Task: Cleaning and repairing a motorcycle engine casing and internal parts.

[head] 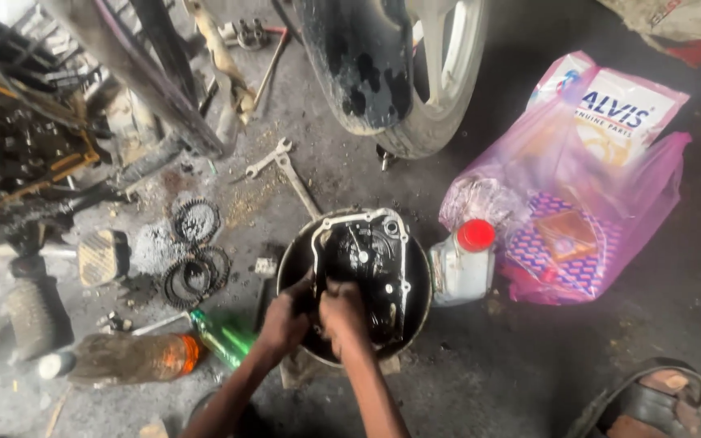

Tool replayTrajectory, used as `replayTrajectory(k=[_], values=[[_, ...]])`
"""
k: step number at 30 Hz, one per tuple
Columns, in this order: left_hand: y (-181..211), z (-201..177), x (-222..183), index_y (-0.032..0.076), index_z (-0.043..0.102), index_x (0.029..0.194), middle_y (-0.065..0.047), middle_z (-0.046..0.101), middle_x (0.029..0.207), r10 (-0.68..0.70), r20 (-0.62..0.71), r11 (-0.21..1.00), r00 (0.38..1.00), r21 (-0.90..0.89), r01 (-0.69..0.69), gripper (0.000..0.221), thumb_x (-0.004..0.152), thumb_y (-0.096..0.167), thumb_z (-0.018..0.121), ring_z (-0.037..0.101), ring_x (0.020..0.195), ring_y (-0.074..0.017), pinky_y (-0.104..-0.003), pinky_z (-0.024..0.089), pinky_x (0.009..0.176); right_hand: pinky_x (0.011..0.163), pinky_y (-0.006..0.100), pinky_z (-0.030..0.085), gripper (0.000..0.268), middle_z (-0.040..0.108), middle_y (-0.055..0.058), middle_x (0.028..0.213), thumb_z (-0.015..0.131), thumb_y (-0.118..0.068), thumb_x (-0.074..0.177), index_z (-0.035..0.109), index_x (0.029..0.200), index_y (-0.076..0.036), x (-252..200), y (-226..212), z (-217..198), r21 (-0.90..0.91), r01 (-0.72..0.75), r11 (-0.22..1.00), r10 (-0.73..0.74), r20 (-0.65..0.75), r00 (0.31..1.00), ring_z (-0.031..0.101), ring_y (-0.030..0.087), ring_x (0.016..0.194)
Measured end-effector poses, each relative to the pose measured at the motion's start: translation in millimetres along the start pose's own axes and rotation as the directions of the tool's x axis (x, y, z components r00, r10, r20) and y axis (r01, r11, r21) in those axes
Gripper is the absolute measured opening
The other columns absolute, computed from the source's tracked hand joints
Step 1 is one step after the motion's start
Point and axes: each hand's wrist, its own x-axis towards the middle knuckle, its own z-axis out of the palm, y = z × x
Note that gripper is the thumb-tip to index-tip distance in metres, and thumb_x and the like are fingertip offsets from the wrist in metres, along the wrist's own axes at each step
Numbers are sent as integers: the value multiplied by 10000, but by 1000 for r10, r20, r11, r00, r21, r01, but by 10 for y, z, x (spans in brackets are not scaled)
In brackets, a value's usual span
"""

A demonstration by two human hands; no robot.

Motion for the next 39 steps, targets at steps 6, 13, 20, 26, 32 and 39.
replayTrajectory(k=[6,13,20,26,32,39], values=[[-100,55,12,178,511,1478,-194,756,1147,-4,-18,1000,1000,25,5,765,754,-54,598,777,971,-234,-365,599,872,340,322,240,188,493,9,538,658,-105,922,764,936,50,477,291,-68,72,128,989,-129,8,992,383,109,387],[-336,107,106,139,558,1465,-247,706,1217,173,-96,976,980,149,-158,784,713,-79,594,706,1109,-311,-403,536,944,387,329,384,172,622,-27,648,603,-82,891,683,1040,-117,465,270,49,68,-58,996,66,-125,990,527,100,486],[-125,58,197,176,560,1460,-211,753,1120,60,-41,998,997,22,-59,737,751,-21,607,743,1044,-307,-388,556,913,400,323,339,152,601,12,654,629,-182,954,673,1054,-77,314,-13,129,-12,3,1000,-5,-171,985,476,113,454],[-378,214,87,171,566,1433,-184,763,1156,68,7,987,998,-149,-66,753,711,-40,530,756,1057,-297,-376,587,905,402,282,368,213,596,-65,706,625,-60,960,737,1141,-70,353,-3,-17,207,145,968,-142,-28,989,467,42,491],[-205,95,-21,182,558,1436,-210,744,1129,94,-55,995,994,45,-92,773,696,-19,657,748,1035,-318,-400,556,899,354,301,238,380,534,19,637,570,-76,942,605,1295,-213,-135,-381,196,117,-49,992,63,-123,990,345,92,402],[-281,139,47,117,649,1355,-233,763,1069,120,-100,993,988,2,-120,644,724,-10,649,780,995,-315,-397,581,875,365,256,258,275,532,-7,665,579,-13,930,755,1134,-65,437,193,311,431,206,878,-175,-112,978,364,61,446]])
